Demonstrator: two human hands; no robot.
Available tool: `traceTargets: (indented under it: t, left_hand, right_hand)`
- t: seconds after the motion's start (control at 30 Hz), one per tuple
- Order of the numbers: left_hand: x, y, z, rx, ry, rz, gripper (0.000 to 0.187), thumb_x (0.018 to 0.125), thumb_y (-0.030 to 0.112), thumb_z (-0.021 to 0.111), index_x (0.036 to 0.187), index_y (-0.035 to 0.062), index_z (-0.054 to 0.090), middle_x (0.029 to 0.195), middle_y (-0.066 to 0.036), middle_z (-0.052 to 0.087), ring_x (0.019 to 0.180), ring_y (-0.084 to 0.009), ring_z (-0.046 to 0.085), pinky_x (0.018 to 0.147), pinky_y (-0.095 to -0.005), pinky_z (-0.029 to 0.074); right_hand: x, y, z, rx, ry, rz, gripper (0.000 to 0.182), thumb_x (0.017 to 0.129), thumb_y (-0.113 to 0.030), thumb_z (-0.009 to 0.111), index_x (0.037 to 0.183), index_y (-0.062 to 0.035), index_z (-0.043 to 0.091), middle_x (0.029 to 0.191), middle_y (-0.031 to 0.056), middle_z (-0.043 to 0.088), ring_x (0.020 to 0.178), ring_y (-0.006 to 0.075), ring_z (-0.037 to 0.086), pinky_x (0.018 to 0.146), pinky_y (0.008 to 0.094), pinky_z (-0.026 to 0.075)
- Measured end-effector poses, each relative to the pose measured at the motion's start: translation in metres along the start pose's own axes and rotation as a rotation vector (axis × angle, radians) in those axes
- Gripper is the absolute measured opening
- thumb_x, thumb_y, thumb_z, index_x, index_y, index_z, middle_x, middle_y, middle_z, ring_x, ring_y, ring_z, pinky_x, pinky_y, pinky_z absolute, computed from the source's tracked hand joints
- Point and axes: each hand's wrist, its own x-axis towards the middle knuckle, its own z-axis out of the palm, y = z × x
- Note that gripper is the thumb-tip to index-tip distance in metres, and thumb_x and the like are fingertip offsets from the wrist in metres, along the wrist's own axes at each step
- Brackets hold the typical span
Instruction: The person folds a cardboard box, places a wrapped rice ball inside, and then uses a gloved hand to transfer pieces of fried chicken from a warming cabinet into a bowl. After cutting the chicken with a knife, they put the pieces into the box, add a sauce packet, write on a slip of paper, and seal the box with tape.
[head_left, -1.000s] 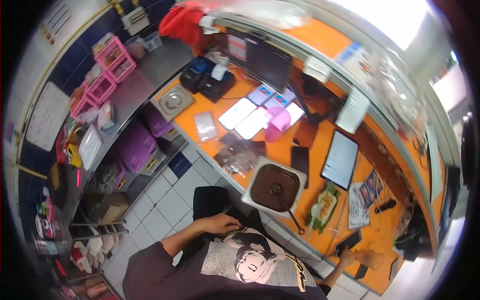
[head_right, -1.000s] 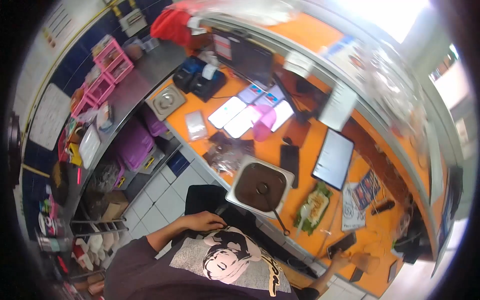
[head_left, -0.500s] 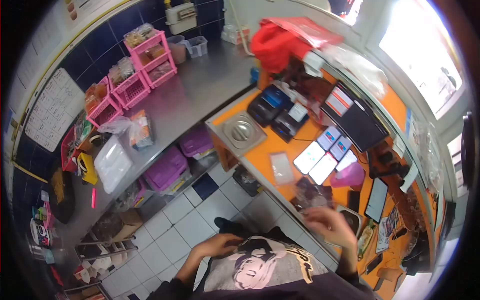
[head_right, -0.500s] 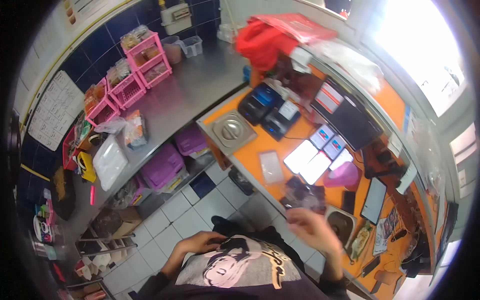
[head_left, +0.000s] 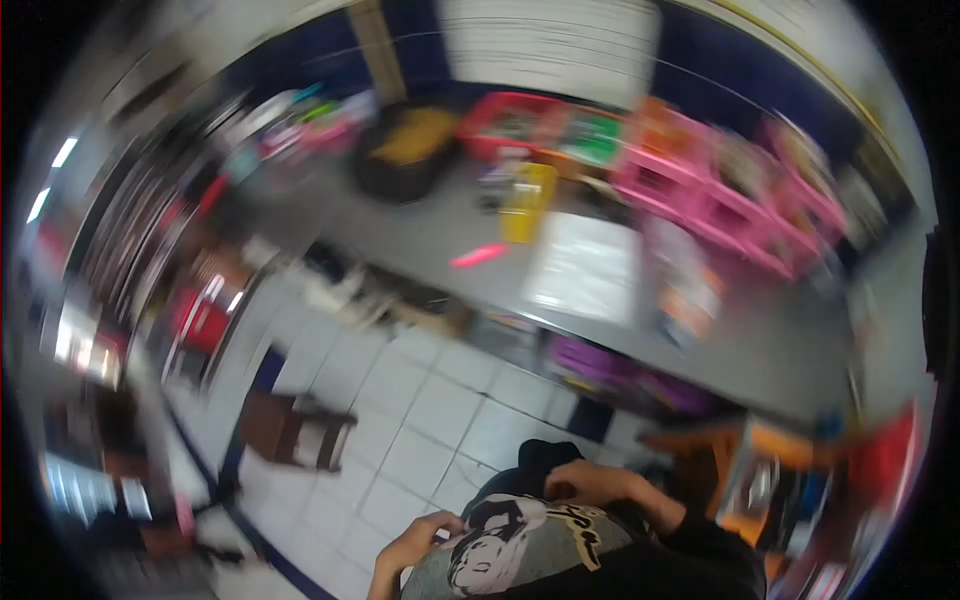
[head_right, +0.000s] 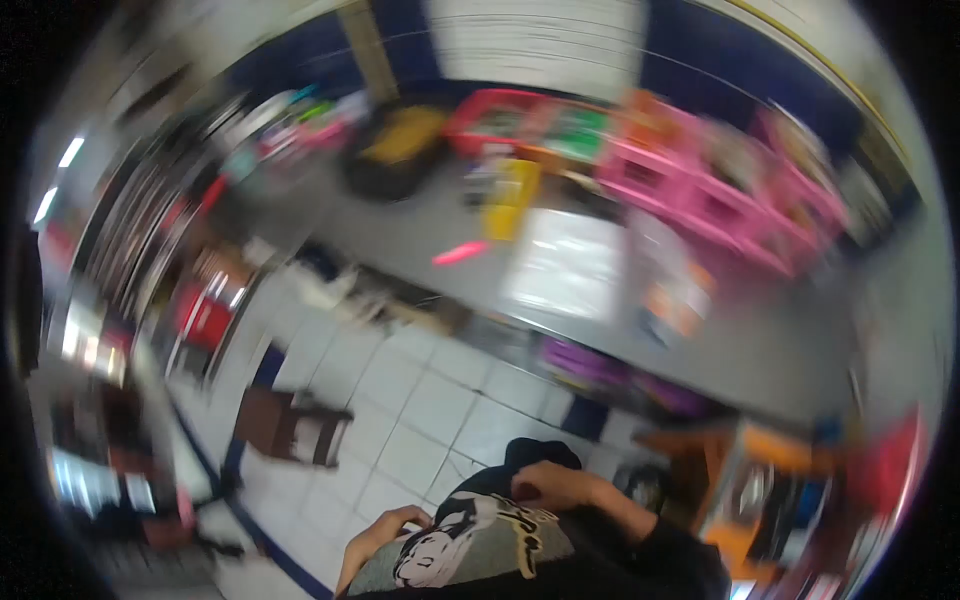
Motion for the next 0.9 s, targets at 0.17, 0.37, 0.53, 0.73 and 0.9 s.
traceTargets:
  t: [0.17,0.37,0.53,0.73,0.9]
  left_hand:
    - [0.015,-0.047,-0.013,-0.309,0.339,-0.087,0.010,0.084,0.009,0.054,0.091,0.0017,0.053,0.086,-0.003,0.054,0.082,-0.0163,0.048,0.073,-0.0295,0.041]
    - [0.028,-0.071,-0.122,-0.179,0.534,0.173,0.006,0.089,0.009,0.049,0.091,0.0033,0.047,0.072,-0.007,0.046,0.073,-0.0152,0.047,0.066,-0.0307,0.041]
    - [0.012,-0.079,-0.244,-0.362,0.668,0.106,0.017,0.094,0.021,0.051,0.095,0.0031,0.052,0.079,-0.007,0.054,0.070,-0.0163,0.050,0.067,-0.0317,0.044]
    - [0.008,-0.104,-0.362,-0.773,0.799,0.148,0.043,0.097,0.033,0.046,0.130,0.0053,0.049,0.127,-0.010,0.054,0.108,-0.0213,0.056,0.095,-0.0354,0.041]
    - [0.041,-0.186,-0.478,-0.855,0.765,0.233,0.045,0.095,0.035,0.048,0.129,0.0056,0.050,0.126,-0.012,0.055,0.110,-0.0253,0.055,0.095,-0.0372,0.042]
  right_hand:
    - [0.125,-0.024,-0.055,-0.143,-0.396,0.069,0.021,0.074,-0.009,0.066,0.093,-0.0009,0.062,0.085,0.0141,0.063,0.080,0.0278,0.062,0.070,0.0348,0.049]
    - [0.305,-0.051,-0.114,-0.259,-0.580,-0.181,0.024,0.071,-0.007,0.067,0.093,0.0002,0.060,0.081,0.0147,0.062,0.076,0.0256,0.061,0.069,0.0349,0.047]
    - [0.508,-0.112,-0.142,-0.371,-0.928,-0.184,0.016,0.081,-0.012,0.062,0.093,-0.0018,0.064,0.084,0.0099,0.067,0.075,0.0161,0.062,0.068,0.0311,0.049]
    - [0.763,-0.241,-0.124,-0.503,-0.424,-0.446,0.018,0.083,-0.015,0.062,0.097,-0.0022,0.063,0.082,0.0106,0.066,0.072,0.0179,0.064,0.063,0.0289,0.051]
    - [0.919,-0.274,-0.057,-0.343,-0.544,-0.366,0.025,0.087,-0.018,0.061,0.105,-0.0009,0.061,0.093,0.0120,0.067,0.079,0.0187,0.064,0.068,0.0306,0.051]
